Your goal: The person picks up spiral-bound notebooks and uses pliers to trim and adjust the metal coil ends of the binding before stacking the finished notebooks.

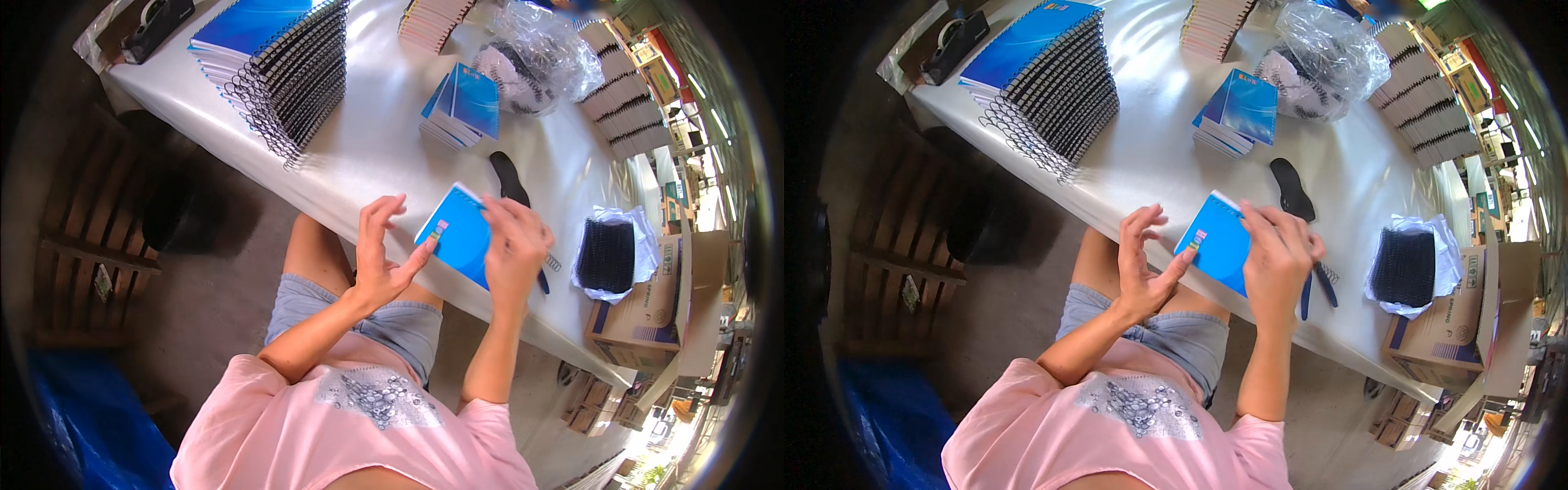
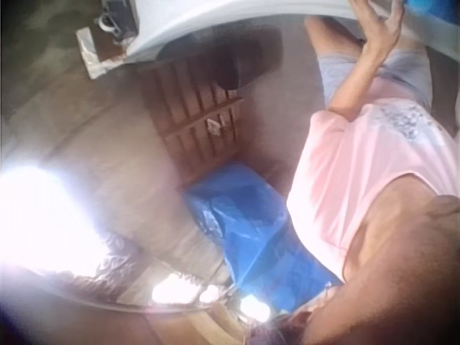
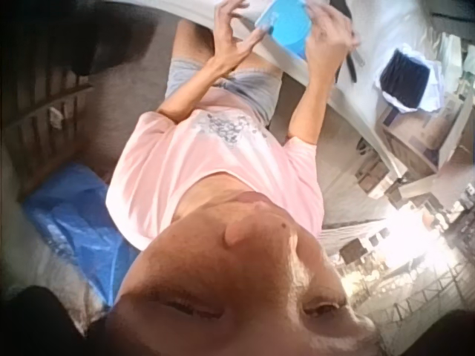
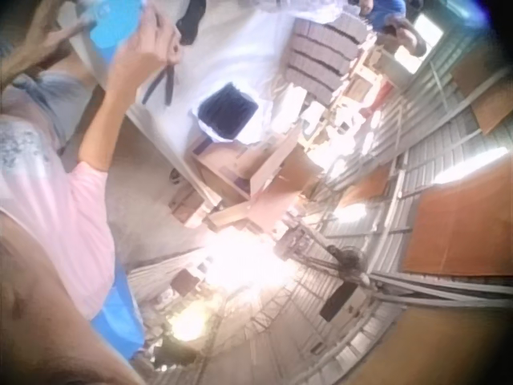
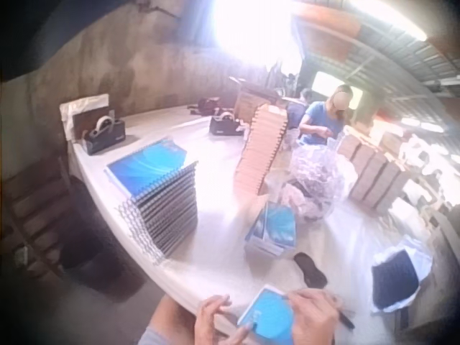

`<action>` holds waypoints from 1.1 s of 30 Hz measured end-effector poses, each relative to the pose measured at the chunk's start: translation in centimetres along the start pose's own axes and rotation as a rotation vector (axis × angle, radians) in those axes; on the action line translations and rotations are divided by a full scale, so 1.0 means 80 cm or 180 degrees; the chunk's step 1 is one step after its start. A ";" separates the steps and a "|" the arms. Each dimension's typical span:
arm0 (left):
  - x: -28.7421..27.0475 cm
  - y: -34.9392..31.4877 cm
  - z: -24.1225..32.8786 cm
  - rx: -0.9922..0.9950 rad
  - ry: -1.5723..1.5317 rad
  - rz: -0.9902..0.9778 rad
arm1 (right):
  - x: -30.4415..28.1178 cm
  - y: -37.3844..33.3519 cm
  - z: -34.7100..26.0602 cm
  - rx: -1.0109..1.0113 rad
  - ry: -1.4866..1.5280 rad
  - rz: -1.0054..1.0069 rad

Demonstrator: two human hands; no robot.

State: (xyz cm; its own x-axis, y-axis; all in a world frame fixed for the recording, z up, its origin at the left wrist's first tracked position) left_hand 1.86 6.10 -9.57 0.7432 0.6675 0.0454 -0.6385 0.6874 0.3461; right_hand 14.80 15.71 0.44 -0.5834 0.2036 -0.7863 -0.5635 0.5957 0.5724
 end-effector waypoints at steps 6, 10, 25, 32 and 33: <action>-0.027 0.014 -0.013 -0.0267 -0.0235 0.0153 | -0.029 -0.008 -0.026 -0.0190 0.0047 0.0433; -0.021 0.029 0.010 0.0014 0.0080 0.0007 | 0.017 -0.018 0.006 -0.0037 -0.0061 0.0225; 0.025 0.062 0.022 0.0025 0.0015 -0.0616 | 0.018 0.002 -0.005 0.0291 0.0867 0.0024; 0.033 0.054 -0.029 -0.0526 -0.0475 -0.0506 | 0.049 -0.001 0.005 0.0570 0.0933 -0.0396; 0.034 0.054 -0.030 -0.0532 -0.0482 -0.0495 | 0.052 -0.001 0.005 0.0608 0.0826 -0.0451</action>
Point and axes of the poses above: each hand's wrist, its own y-axis towards the middle knuckle, its own x-axis out of the palm, z = x × y, the point moved 9 cm from there along y, towards the middle knuckle, and after that the axes turned 5 degrees about -x, right-handed, at the moved point
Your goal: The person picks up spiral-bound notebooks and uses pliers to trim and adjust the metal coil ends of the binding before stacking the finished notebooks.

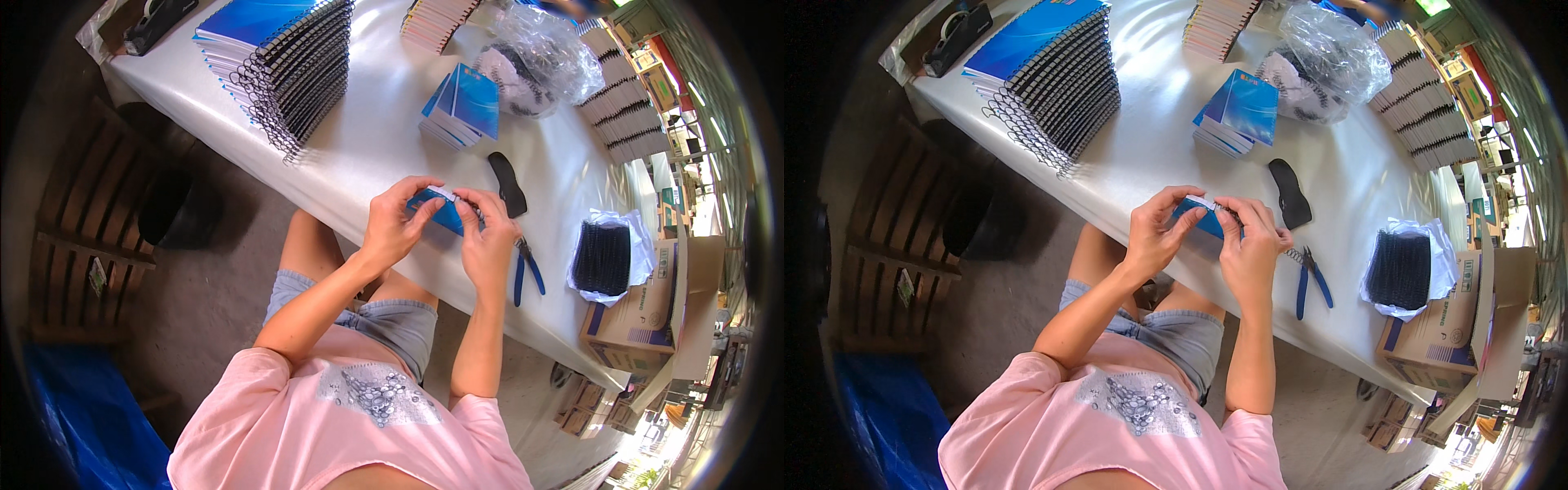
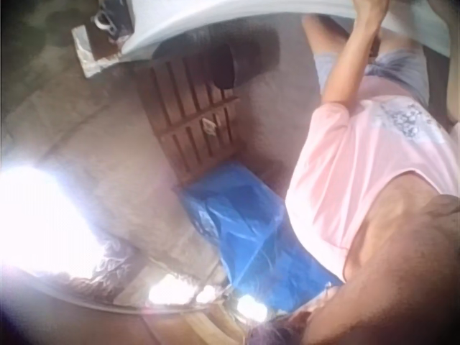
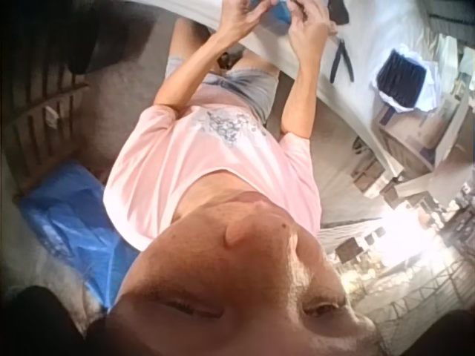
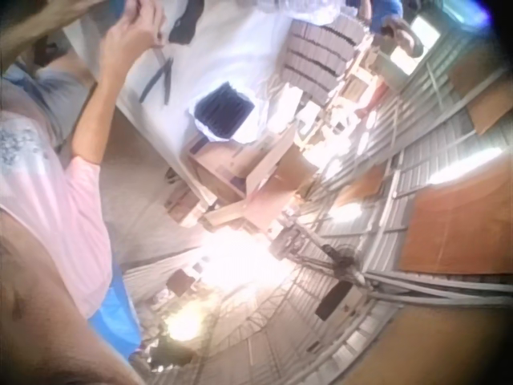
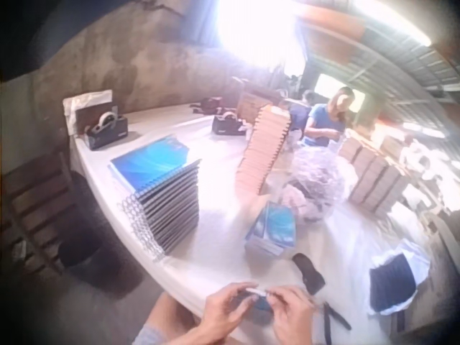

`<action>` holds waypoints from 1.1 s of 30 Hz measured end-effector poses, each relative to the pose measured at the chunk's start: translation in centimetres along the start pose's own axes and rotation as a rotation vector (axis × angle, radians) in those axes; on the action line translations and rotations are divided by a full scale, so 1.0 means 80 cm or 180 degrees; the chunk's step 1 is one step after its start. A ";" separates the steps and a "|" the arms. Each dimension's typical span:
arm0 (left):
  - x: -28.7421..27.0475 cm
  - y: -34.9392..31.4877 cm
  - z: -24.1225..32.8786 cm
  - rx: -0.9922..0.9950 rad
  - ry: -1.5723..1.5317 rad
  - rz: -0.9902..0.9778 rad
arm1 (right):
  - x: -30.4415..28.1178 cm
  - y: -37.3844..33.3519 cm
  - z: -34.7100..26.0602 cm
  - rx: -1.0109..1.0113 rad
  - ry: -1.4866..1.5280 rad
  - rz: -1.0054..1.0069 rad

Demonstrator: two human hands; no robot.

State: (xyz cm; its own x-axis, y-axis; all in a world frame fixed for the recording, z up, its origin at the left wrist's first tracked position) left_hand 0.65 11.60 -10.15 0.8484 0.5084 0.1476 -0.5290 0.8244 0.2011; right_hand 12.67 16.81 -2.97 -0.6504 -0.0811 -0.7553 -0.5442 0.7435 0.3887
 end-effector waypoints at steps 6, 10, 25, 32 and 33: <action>-0.002 0.002 -0.004 0.0013 -0.0051 0.0080 | 0.002 0.007 -0.006 -0.0073 -0.0274 -0.0210; 0.000 0.007 0.004 -0.0090 0.0110 0.0081 | 0.002 0.008 -0.004 -0.0214 -0.0327 -0.0193; -0.009 0.008 0.031 0.0843 0.0912 0.0332 | 0.005 -0.001 0.014 0.0363 -0.0024 0.0118; -0.008 0.010 0.027 0.0393 0.0882 0.0221 | 0.001 -0.001 0.007 0.0283 -0.0077 0.0126; -0.007 0.009 0.027 0.0396 0.0880 0.0218 | 0.001 -0.001 0.006 0.0278 -0.0094 0.0122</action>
Point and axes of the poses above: each hand's wrist, its own y-axis towards the middle knuckle, its own x-axis out of the palm, z = x × y, the point moved 9 cm from there along y, towards the middle knuckle, and after that the axes turned 5 degrees about -x, right-handed, at the moved point
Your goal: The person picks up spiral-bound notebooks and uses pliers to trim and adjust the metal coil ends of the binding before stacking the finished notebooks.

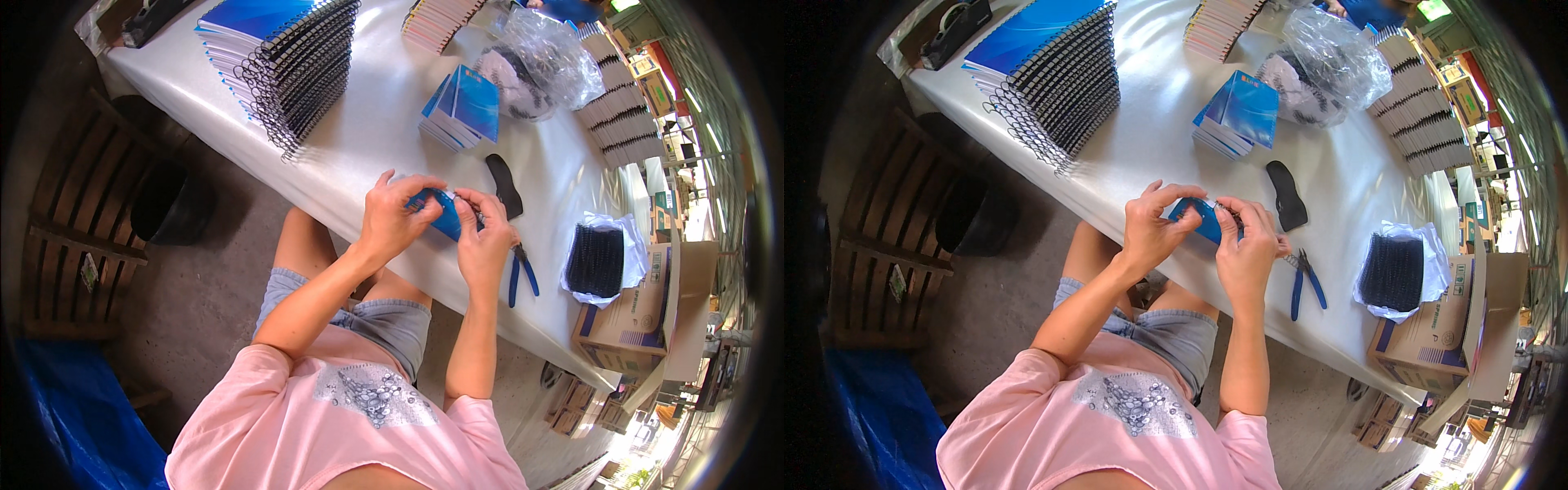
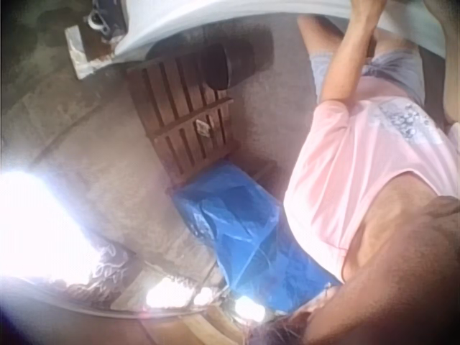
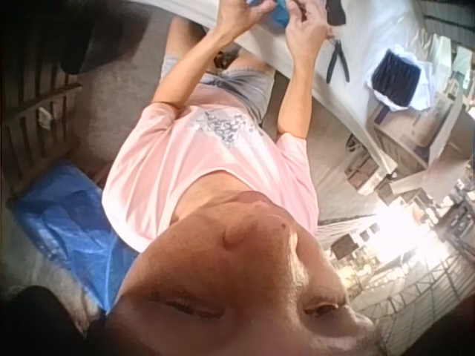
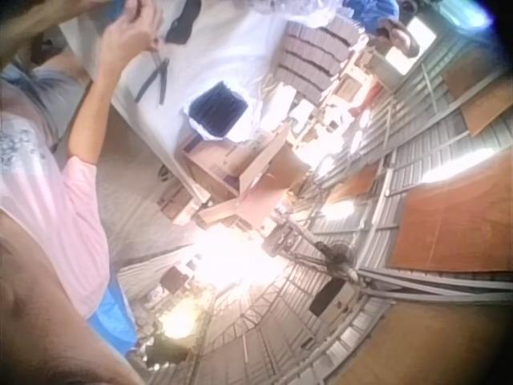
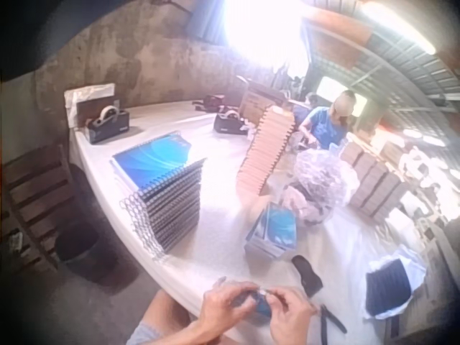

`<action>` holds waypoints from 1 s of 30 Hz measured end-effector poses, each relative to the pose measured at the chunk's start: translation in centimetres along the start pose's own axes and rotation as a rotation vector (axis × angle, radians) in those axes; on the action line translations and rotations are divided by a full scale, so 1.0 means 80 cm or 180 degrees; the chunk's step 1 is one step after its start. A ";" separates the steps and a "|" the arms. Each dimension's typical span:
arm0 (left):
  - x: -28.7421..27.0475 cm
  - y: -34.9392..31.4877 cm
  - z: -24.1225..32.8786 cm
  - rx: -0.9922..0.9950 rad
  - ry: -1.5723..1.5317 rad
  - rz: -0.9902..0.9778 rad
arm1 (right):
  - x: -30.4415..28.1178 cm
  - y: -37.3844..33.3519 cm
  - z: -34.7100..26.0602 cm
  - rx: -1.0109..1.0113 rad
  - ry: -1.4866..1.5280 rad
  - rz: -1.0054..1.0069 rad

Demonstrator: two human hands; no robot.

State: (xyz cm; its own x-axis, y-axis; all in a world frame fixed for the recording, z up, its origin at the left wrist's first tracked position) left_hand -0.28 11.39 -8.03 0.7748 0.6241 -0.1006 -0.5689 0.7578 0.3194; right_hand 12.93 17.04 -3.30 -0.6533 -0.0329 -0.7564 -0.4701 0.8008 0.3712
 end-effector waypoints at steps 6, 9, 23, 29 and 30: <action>-0.006 -0.002 0.008 0.0118 -0.0118 -0.0001 | 0.000 -0.001 0.004 0.0046 0.0088 -0.0041; -0.001 -0.002 0.000 0.0042 -0.0492 -0.0163 | -0.002 0.000 0.002 0.0060 0.0180 -0.0115; -0.002 -0.007 0.015 0.0680 -0.0470 -0.0179 | -0.003 -0.004 0.006 -0.0181 0.0592 -0.0167; 0.009 -0.005 -0.006 -0.0058 -0.0540 -0.0219 | -0.006 -0.004 -0.017 -0.0638 -0.0727 -0.0304; 0.008 -0.001 -0.007 -0.0040 -0.0543 -0.0224 | -0.005 -0.004 -0.025 -0.0840 -0.0889 -0.0322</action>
State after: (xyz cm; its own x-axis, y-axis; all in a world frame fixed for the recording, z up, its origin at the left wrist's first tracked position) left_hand 0.11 11.83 -8.66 0.8477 0.5290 0.0393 -0.5142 0.8015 0.3054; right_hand 12.14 15.63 -2.08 -0.4263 0.0894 -0.9001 -0.6839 0.6194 0.3855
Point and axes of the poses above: each hand's wrist, its own y-axis towards the middle knuckle, its own x-axis out of the palm, z = x × y, the point moved 9 cm from there along y, towards the middle knuckle, and after that the axes turned 5 degrees about -x, right-handed, at the moved point
